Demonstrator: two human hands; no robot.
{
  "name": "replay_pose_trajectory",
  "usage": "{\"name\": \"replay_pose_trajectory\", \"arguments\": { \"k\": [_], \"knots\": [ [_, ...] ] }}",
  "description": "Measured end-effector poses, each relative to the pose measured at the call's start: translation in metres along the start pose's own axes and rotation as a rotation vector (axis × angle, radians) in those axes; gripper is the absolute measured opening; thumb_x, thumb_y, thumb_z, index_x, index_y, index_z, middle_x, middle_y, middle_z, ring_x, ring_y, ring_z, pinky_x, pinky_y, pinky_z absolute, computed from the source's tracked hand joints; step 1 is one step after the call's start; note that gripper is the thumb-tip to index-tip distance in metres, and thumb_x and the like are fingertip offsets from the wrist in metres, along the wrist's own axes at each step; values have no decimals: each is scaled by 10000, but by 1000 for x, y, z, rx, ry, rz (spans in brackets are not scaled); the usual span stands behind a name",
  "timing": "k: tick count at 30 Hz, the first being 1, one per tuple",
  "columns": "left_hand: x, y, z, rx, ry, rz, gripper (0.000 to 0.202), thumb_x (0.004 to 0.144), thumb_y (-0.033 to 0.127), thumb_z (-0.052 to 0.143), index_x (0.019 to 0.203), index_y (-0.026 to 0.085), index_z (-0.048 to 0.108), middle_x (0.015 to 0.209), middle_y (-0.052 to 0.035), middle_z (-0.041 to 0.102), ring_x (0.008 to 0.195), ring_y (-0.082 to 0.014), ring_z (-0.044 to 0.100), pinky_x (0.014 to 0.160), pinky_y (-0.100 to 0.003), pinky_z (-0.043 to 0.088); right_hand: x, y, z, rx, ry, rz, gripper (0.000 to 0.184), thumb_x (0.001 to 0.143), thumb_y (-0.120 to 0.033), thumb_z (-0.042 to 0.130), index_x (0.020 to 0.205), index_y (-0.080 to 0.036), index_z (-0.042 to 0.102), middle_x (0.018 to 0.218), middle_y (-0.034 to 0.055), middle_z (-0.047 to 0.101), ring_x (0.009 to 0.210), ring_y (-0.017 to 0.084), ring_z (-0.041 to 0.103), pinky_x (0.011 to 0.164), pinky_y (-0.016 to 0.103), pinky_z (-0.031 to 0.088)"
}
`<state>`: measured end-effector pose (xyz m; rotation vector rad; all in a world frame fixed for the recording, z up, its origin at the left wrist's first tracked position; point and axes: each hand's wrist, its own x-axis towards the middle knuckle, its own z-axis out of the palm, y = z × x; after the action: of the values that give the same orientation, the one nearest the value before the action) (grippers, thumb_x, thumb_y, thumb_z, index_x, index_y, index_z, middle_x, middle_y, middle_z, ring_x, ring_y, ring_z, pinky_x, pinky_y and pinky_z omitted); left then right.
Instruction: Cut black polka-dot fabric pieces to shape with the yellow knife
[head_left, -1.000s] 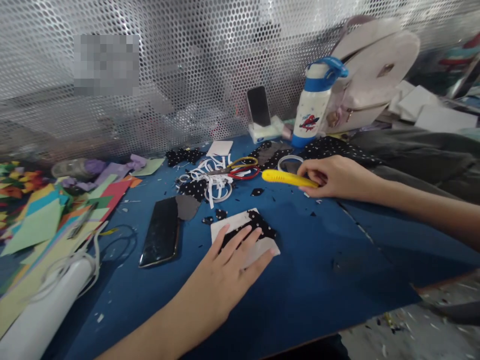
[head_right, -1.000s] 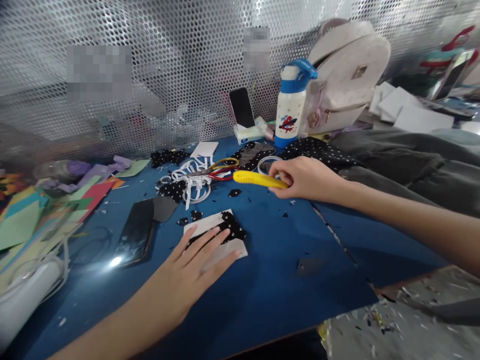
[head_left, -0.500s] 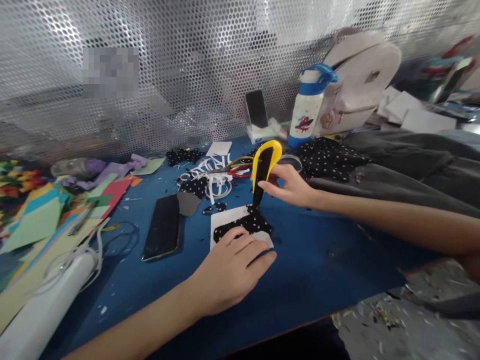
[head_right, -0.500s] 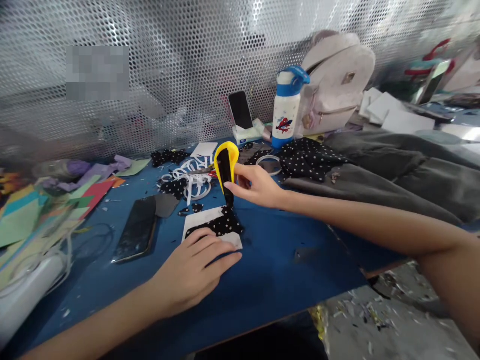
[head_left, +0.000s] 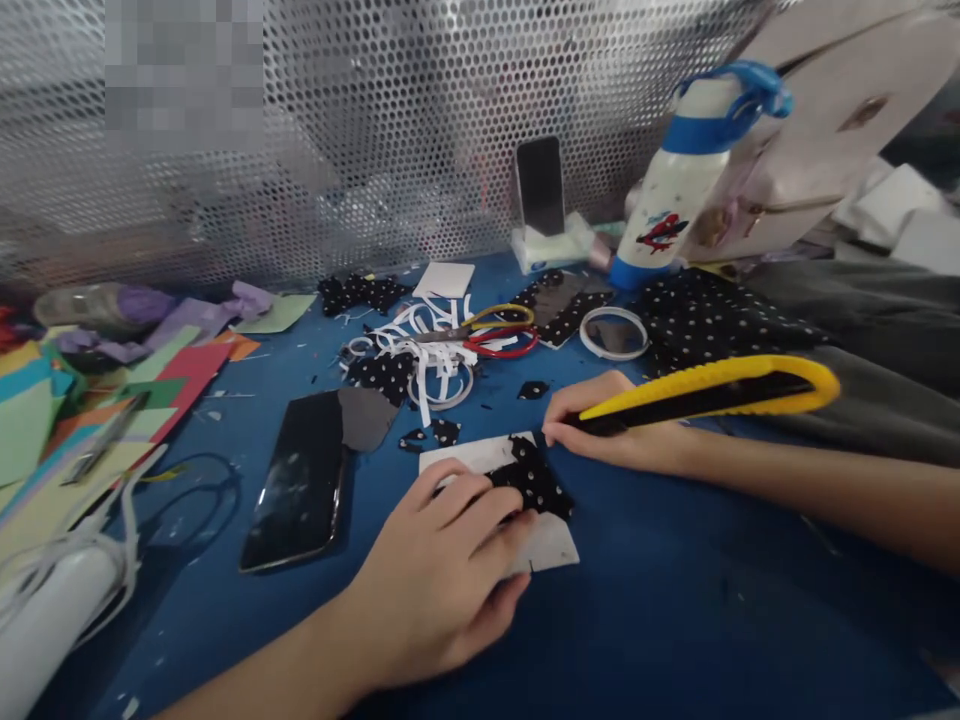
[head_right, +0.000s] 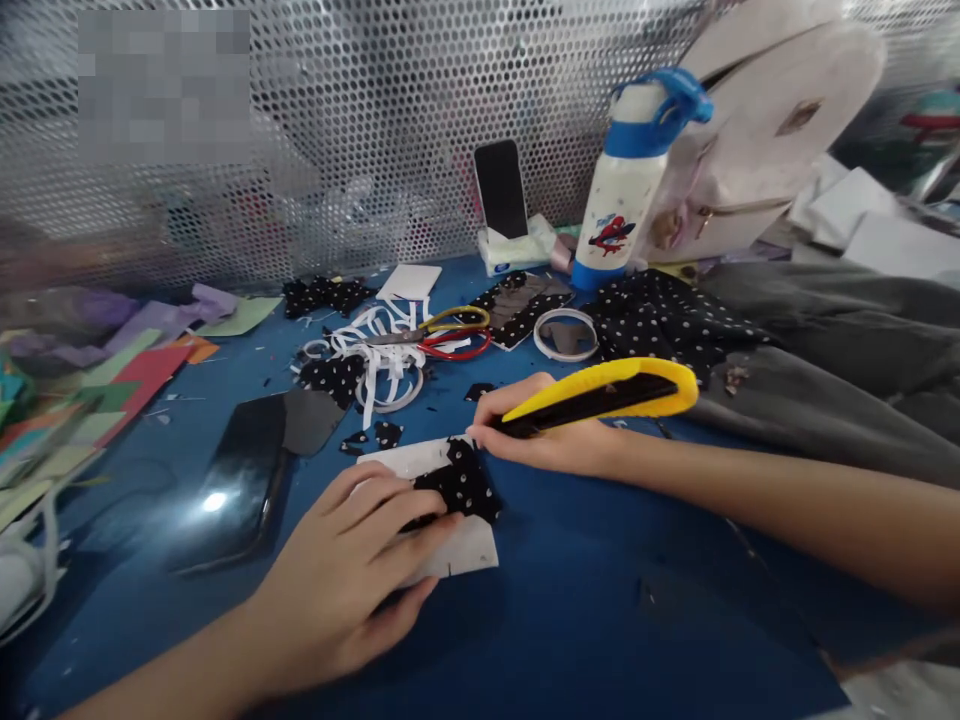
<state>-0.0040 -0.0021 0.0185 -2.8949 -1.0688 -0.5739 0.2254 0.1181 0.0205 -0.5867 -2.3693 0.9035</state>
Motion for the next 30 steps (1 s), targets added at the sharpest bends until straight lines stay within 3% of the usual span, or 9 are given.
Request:
{"name": "replay_pose_trajectory", "arguments": {
  "k": [4,9,15,21,30],
  "knots": [
    [-3,-1,4,-44,15,-14,322,911,300,549,1187,154,624,1224,-37,637,1113,-234,532,1061,-435,286,-9,-14,1,36,75,38,274,941,-236,487,731,-159,645,606,-23,575,555,79,529,548,201,383],
    [-5,-4,7,-61,38,7,303,896,256,572,1155,119,650,1209,-33,657,1114,-225,533,1108,-422,239,-20,-22,14,165,-12,3,29,847,-159,560,840,-185,549,635,-42,559,514,67,487,499,185,374],
    [-6,-6,8,-64,37,4,325,889,255,582,1178,123,647,1237,-7,649,1155,-201,521,1172,-398,173,-18,-16,18,235,-90,24,218,843,-144,598,688,-183,449,590,-64,468,502,45,444,488,181,335],
    [-5,-6,9,-68,22,-13,344,887,285,578,1183,122,646,1238,-8,646,1158,-183,524,1193,-380,146,-19,-13,20,238,-130,74,218,845,-166,618,689,-182,467,576,-63,477,496,44,450,477,175,334],
    [-5,-4,11,-94,11,-26,330,894,285,583,1178,129,644,1211,-13,643,1158,-184,512,1202,-399,118,-16,-9,26,215,-155,24,228,862,-199,619,666,-165,509,566,-56,525,481,35,464,463,165,322]
  ]
}}
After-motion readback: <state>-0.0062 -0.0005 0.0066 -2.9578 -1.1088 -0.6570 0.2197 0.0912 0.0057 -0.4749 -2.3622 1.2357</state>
